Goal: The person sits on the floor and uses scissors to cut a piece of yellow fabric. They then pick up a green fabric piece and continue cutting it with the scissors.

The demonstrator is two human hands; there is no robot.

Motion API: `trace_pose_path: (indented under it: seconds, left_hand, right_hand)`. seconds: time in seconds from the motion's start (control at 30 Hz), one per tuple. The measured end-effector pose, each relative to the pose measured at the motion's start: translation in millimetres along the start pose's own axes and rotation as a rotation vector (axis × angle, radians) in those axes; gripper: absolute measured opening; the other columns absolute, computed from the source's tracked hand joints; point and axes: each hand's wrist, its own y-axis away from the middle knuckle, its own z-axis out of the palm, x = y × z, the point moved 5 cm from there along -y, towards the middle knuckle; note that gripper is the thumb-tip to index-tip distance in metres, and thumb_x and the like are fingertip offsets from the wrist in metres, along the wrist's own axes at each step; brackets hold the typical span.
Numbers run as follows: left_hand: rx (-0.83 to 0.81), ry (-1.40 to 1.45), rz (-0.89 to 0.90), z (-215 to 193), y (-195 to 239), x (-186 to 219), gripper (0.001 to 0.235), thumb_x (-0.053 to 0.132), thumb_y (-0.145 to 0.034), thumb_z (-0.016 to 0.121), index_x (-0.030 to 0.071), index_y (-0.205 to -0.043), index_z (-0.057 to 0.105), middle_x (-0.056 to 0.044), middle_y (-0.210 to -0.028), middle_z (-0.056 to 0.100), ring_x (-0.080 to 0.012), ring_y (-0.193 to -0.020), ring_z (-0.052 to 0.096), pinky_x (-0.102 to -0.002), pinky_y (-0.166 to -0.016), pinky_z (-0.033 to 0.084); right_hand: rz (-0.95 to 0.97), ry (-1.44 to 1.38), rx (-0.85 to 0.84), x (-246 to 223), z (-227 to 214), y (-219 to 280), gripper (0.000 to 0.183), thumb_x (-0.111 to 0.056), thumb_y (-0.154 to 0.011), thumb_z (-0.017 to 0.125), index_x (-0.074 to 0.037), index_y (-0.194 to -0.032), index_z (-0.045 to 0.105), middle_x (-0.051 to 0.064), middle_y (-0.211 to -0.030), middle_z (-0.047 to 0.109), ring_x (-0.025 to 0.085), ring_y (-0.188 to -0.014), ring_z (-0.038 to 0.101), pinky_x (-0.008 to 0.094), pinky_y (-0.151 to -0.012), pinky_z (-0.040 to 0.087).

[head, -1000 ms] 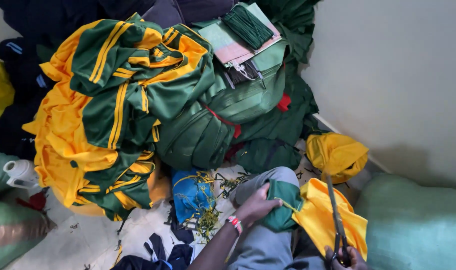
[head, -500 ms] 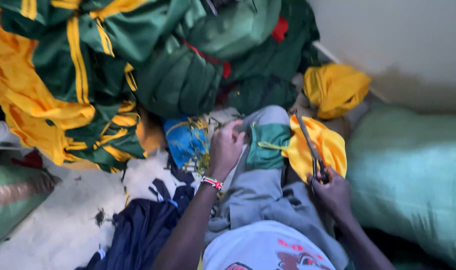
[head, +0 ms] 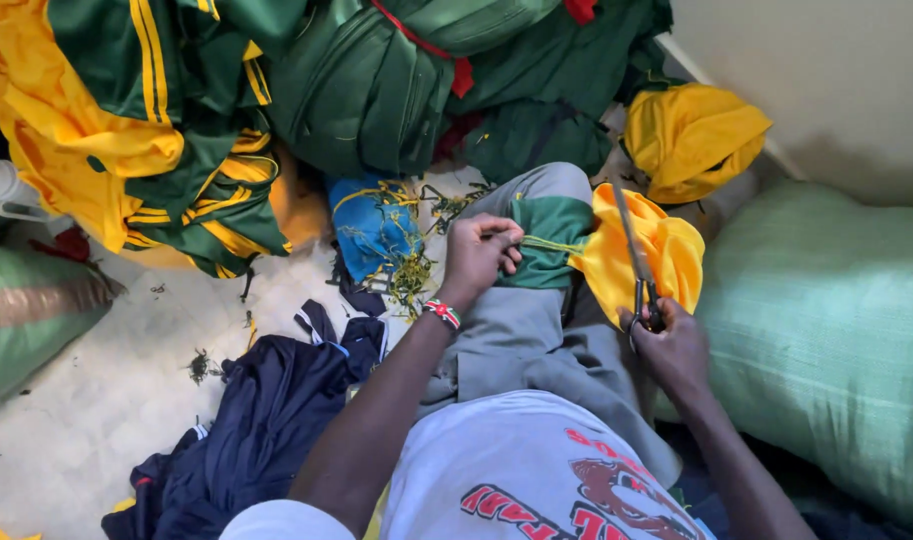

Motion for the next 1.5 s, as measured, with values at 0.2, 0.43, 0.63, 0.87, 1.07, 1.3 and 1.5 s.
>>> trace_pose_path:
  seconds: [0.2, 0.43, 0.63, 0.87, 1.07, 1.3, 1.5]
  left_hand:
    - [-0.083, -0.348, 0.125, 6, 2, 10, 0.017, 0.009, -0.086, 0.075, 0.006, -0.102, 0.075, -0.012, -0.08, 0.068, -0.0231, -0.062, 0.07, -0.031, -0.059, 0.056]
    - [0.033, 0.038, -0.049, -5, -2, -6, 0.011, 0.0, -0.092, 0.068, -0.007, -0.1, 0.072, -0.017, -0.06, 0.067, -0.0167, -0.043, 0.066, -0.022, -0.041, 0.052]
    - [0.186, 0.442, -0.106, -11, 9, -9, 0.017, -0.007, -0.091, 0.071, -0.016, -0.105, 0.069, -0.018, -0.084, 0.067, -0.0195, -0.059, 0.07, -0.022, -0.043, 0.058]
    - [0.125, 0.595, -0.143, -10, 13, 10, 0.013, -0.006, -0.09, 0.07, -0.008, -0.103, 0.069, -0.011, -0.076, 0.068, -0.0135, -0.06, 0.061, -0.023, -0.05, 0.049]
    - [0.098, 0.357, -0.19, -5, 17, 9, 0.013, -0.004, -0.094, 0.062, -0.006, -0.105, 0.069, -0.009, -0.075, 0.065, -0.0121, -0.06, 0.058, -0.024, -0.051, 0.048]
    - [0.059, -0.47, 0.13, 4, 2, 32, 0.027, 0.013, -0.079, 0.07, -0.004, -0.1, 0.073, -0.009, -0.086, 0.07, -0.0185, -0.07, 0.065, -0.029, -0.067, 0.052]
    - [0.249, -0.433, -0.041, -43, 1, -3, 0.002, 0.006, -0.086, 0.072, 0.005, -0.086, 0.073, -0.003, -0.067, 0.063, -0.0138, -0.05, 0.054, -0.03, -0.051, 0.047]
  right_hand:
    - [-0.004, 0.241, -0.111, -25, -7, 5, 0.032, -0.039, -0.077, 0.082, -0.012, -0.091, 0.072, 0.014, -0.075, 0.072, 0.036, -0.084, 0.072, 0.045, -0.073, 0.054]
    - [-0.014, 0.329, -0.137, -37, -12, 5, 0.028, -0.035, -0.08, 0.073, -0.012, -0.096, 0.074, 0.017, -0.082, 0.076, 0.041, -0.093, 0.073, 0.05, -0.08, 0.056]
    - [-0.175, 0.496, -0.076, -71, -49, 33, 0.04, -0.048, -0.07, 0.082, -0.019, -0.095, 0.072, 0.014, -0.08, 0.077, 0.04, -0.091, 0.074, 0.052, -0.078, 0.056]
    - [-0.397, 0.831, -0.059, -92, -72, 51, 0.059, -0.069, -0.065, 0.079, -0.019, -0.094, 0.069, -0.003, -0.068, 0.069, 0.023, -0.059, 0.069, 0.038, -0.058, 0.048]
    - [-0.276, 0.828, -0.068, -107, -81, 52, 0.041, -0.058, -0.069, 0.08, -0.022, -0.087, 0.073, 0.0, -0.061, 0.071, 0.02, -0.052, 0.066, 0.035, -0.057, 0.049]
    - [-0.259, 0.935, -0.108, -104, -68, 46, 0.064, -0.082, -0.064, 0.071, -0.021, -0.084, 0.071, 0.001, -0.067, 0.072, 0.024, -0.058, 0.069, 0.037, -0.06, 0.049]
    - [-0.215, 0.935, -0.124, -97, -71, 47, 0.05, -0.069, -0.07, 0.074, -0.022, -0.089, 0.072, 0.001, -0.068, 0.074, 0.024, -0.059, 0.07, 0.038, -0.062, 0.05]
